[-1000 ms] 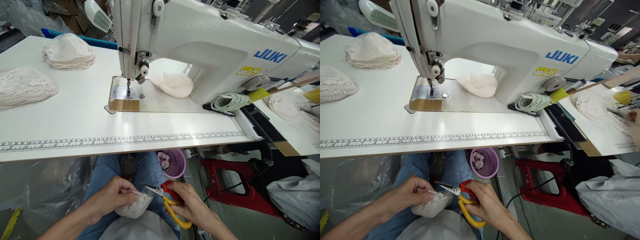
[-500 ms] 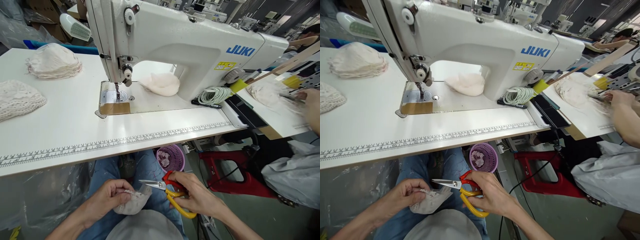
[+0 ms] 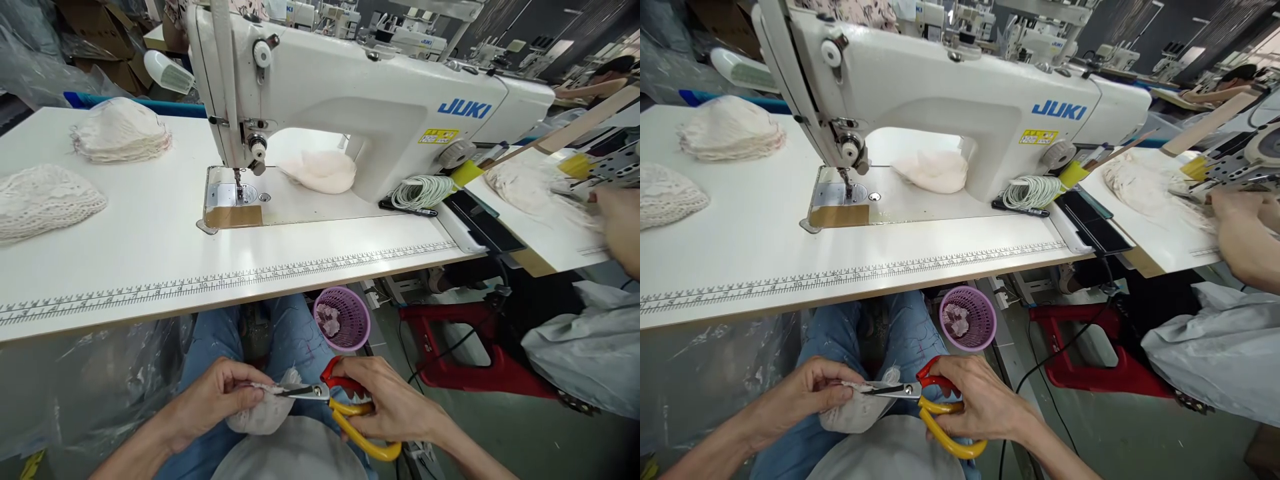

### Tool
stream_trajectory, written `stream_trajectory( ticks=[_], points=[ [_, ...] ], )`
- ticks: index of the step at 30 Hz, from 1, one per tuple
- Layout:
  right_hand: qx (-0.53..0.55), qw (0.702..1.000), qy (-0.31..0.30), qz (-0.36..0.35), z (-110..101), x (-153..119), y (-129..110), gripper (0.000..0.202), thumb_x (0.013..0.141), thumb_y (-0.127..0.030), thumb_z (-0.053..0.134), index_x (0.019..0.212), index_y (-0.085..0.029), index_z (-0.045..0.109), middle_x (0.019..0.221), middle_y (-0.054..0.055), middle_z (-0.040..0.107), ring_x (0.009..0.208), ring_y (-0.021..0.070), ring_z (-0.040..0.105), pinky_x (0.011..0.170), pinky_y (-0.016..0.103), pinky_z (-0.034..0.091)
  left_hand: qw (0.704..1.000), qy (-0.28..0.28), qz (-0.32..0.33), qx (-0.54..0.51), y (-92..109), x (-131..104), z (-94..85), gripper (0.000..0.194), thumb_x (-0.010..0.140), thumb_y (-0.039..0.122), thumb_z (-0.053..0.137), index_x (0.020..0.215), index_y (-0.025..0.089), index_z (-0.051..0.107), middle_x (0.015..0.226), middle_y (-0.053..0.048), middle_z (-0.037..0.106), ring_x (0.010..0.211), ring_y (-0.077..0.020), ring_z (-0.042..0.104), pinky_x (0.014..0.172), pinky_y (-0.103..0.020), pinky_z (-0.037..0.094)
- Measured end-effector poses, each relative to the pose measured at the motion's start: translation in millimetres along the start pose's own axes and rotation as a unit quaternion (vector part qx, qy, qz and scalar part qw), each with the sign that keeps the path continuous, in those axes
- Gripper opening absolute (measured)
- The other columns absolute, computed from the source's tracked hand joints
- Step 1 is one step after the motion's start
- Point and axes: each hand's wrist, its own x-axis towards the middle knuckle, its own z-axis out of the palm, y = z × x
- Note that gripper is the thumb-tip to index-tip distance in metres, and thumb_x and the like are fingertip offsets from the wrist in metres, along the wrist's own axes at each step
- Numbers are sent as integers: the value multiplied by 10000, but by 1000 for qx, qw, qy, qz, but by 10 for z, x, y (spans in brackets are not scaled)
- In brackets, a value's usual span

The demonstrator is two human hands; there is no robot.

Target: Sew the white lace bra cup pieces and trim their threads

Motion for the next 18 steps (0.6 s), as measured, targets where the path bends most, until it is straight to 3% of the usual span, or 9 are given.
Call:
stream_trajectory(
  ticks=[12,18],
  points=[
    [0,1000,-8,-13,33,74,6,331,731,-367,631,994,-175,573,807,28,608,668,143,520,622,215,345,1000,3,13,-4,24,1,8,463,662,526,714,908,135,737,741,-55,685,641,-121,482,589,-201,334],
    [19,999,-13,-28,115,98,102,198,765,-316,627,884,-182,541,680,-32,518,535,90,394,515,201,239,1000,3,4,-18,28,9,-1,456,662,509,719,913,129,738,770,-72,701,658,-140,514,606,-216,355]
  ],
)
